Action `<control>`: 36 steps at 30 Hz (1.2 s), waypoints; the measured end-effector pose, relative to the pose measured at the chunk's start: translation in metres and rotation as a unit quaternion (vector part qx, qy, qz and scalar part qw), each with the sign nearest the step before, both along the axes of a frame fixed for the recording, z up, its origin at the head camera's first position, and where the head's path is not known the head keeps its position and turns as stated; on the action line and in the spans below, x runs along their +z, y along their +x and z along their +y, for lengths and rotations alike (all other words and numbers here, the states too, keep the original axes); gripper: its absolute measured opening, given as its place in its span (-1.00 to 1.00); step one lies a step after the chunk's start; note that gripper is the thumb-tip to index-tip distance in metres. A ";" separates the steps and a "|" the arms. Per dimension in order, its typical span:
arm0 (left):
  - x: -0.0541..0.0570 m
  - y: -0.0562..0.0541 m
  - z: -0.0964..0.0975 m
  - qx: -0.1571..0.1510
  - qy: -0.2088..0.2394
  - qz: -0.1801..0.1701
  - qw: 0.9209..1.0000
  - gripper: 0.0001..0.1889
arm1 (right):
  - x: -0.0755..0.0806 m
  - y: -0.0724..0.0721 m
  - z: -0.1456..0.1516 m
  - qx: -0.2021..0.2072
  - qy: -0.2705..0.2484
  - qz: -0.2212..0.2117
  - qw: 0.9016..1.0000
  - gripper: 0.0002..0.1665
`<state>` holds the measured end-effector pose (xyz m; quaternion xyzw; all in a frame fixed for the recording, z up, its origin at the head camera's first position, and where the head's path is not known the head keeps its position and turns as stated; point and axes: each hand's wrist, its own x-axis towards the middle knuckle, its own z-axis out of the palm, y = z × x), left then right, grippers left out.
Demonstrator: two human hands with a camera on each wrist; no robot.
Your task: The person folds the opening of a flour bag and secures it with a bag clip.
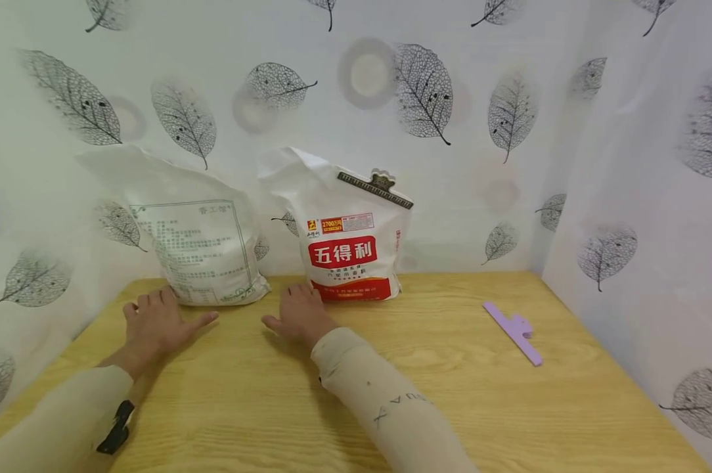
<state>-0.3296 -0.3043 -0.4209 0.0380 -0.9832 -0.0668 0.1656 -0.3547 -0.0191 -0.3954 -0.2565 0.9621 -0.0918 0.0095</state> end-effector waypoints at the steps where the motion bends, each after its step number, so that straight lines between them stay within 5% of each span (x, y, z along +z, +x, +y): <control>1: -0.001 -0.001 -0.001 0.001 0.001 -0.001 1.000 0.25 | 0.000 0.000 -0.001 0.001 0.004 0.004 1.000 -0.16; 8: -0.001 -0.008 -0.009 -0.011 0.009 -0.002 1.000 0.44 | 0.000 -0.004 -0.012 0.015 0.049 0.054 0.997 -0.13; 30: -0.002 -0.029 -0.021 -0.016 0.105 -0.076 0.991 0.64 | -0.006 -0.019 -0.030 0.038 0.068 0.005 0.997 0.05; 36: 0.001 -0.031 -0.021 -0.012 0.168 -0.063 0.984 0.56 | -0.005 -0.021 -0.036 0.066 0.065 -0.016 0.996 0.04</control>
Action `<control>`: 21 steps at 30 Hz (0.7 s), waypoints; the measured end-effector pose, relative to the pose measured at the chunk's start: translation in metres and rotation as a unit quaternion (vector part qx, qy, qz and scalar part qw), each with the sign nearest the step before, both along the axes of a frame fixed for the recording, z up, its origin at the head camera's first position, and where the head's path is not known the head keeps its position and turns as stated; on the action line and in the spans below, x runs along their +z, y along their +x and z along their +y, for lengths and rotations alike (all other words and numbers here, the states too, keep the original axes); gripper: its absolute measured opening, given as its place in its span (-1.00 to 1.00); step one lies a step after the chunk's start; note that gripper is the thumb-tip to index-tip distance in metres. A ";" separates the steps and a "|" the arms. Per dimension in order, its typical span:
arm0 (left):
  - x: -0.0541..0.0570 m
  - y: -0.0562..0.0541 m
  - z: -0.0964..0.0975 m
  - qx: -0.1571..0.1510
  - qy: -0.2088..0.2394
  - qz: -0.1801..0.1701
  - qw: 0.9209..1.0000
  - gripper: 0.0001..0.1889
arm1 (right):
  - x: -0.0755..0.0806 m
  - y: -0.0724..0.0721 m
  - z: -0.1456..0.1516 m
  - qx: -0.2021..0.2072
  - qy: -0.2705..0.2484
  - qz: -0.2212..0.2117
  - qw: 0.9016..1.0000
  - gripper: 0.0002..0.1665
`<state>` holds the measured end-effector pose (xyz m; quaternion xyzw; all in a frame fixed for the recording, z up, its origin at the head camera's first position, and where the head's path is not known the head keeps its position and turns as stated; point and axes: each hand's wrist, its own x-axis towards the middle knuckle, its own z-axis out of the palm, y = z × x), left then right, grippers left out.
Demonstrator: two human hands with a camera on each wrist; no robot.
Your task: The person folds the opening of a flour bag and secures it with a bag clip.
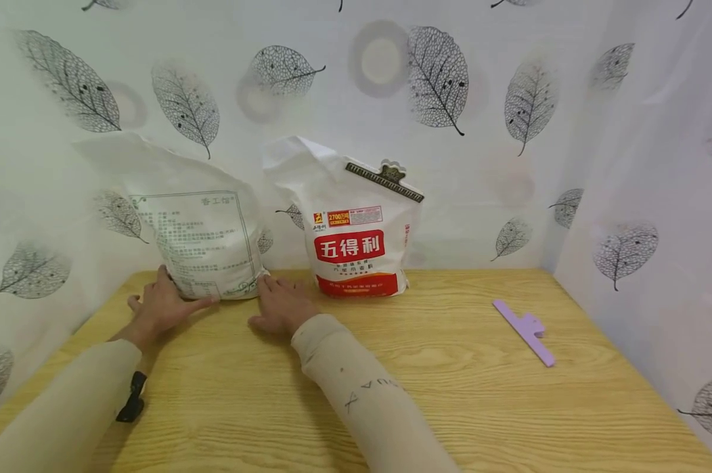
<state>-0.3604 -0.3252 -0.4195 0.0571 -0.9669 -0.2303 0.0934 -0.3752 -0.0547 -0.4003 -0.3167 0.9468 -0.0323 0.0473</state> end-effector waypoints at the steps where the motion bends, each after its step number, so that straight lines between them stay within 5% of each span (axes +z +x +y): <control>1: 0.001 -0.001 0.000 0.001 0.009 0.002 1.000 0.54 | 0.000 0.000 -0.001 0.000 -0.003 -0.007 1.000 0.05; 21: 0.001 -0.001 0.000 0.006 0.008 -0.043 0.999 0.46 | 0.003 -0.009 -0.003 -0.058 -0.132 -0.090 0.985 0.31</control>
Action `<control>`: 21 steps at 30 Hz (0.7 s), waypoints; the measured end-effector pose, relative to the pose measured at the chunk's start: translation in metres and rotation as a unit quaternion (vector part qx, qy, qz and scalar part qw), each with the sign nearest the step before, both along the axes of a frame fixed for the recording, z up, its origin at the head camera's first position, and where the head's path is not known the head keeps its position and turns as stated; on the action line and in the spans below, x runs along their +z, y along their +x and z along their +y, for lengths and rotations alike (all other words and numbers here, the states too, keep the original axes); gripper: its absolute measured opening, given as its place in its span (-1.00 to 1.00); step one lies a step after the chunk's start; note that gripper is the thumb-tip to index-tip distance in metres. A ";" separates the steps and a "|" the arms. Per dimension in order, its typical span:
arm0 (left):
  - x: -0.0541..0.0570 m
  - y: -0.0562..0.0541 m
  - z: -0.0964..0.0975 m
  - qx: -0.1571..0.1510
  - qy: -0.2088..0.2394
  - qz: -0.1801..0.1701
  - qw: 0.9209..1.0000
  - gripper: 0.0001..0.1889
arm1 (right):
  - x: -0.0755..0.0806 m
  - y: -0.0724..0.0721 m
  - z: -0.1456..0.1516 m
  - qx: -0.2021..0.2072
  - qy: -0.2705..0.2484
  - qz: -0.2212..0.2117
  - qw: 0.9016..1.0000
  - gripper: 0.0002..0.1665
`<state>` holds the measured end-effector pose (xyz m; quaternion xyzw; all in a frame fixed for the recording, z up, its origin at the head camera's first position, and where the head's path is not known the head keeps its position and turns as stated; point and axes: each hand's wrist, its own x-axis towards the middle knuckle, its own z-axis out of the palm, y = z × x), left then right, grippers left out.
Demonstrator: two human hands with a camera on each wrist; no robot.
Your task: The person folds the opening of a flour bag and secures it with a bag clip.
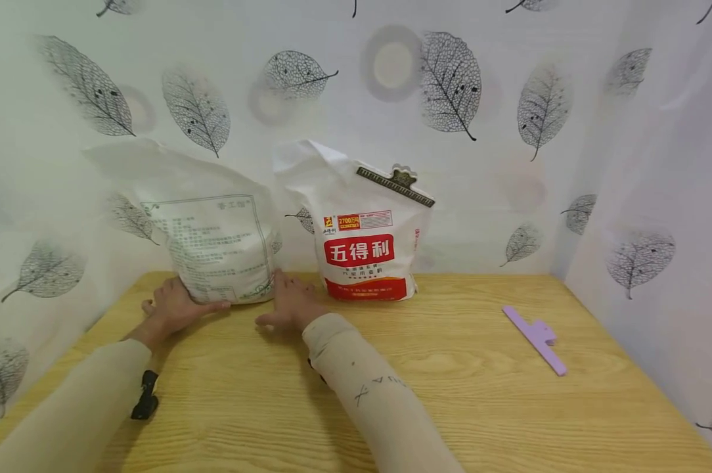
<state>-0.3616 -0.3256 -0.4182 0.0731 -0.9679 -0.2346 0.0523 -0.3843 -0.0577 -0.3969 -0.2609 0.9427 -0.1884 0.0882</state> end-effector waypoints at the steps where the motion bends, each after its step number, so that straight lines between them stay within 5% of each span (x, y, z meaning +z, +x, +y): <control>1: 0.000 0.000 0.001 -0.001 0.001 -0.005 1.000 0.47 | 0.000 -0.001 0.001 -0.002 -0.004 0.002 1.000 0.31; 10: 0.004 0.008 -0.005 -0.005 -0.029 -0.024 0.999 0.49 | 0.001 -0.003 -0.001 -0.003 -0.036 -0.002 0.999 0.29; 21: 0.001 0.013 -0.009 -0.054 -0.060 0.005 0.997 0.35 | -0.003 0.012 0.004 -0.018 -0.010 0.077 0.997 0.07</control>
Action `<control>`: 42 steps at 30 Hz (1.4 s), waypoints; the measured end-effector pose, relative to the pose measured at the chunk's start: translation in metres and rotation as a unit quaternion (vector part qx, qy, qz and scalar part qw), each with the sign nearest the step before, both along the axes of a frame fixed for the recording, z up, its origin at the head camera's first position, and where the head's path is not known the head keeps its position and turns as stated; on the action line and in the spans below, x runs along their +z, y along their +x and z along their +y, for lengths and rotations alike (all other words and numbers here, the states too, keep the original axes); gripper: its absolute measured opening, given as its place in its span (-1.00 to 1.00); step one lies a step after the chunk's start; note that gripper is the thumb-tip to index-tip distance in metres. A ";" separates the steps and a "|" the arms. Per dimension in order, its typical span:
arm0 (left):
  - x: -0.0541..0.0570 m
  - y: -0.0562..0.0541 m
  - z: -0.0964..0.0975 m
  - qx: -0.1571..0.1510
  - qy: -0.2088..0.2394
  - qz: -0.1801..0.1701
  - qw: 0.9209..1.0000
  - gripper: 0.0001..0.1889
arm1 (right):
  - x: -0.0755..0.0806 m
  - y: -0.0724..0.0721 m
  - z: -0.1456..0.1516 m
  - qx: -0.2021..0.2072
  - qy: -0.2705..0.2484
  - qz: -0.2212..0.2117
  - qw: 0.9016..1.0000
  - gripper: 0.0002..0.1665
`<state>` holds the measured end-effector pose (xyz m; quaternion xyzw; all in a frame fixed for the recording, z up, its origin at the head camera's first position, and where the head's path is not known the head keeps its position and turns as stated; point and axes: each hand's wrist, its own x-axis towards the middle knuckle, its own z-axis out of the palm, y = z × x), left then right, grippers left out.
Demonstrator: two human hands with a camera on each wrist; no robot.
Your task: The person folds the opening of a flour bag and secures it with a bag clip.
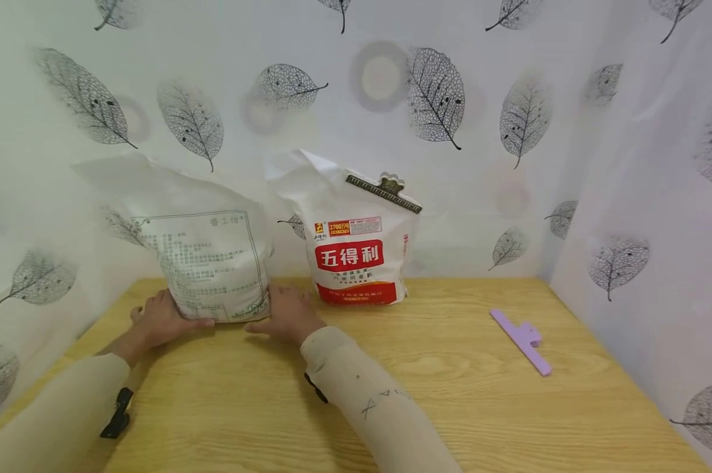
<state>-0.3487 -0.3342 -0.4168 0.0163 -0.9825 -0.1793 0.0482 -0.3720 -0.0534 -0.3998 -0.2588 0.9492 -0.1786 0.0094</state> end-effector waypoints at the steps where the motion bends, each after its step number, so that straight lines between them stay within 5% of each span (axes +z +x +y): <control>1: 0.000 0.001 0.000 -0.005 -0.004 0.009 1.000 0.33 | 0.000 0.002 0.001 -0.002 0.008 0.010 1.000 0.07; 10: -0.004 0.019 0.002 -0.047 -0.044 0.064 0.996 0.18 | -0.005 0.014 0.006 0.013 0.134 0.103 0.985 0.16; 15: -0.009 0.018 0.001 -0.046 -0.059 0.088 0.993 0.25 | -0.008 0.019 0.006 0.012 0.160 0.136 0.978 0.11; 32: -0.013 0.018 0.001 -0.046 -0.016 0.092 0.995 0.20 | -0.009 0.024 0.007 0.003 0.159 0.153 0.975 0.12; 42: -0.006 0.023 0.008 -0.059 -0.019 0.086 0.994 0.04 | -0.009 0.022 0.008 -0.004 0.176 0.166 0.970 0.14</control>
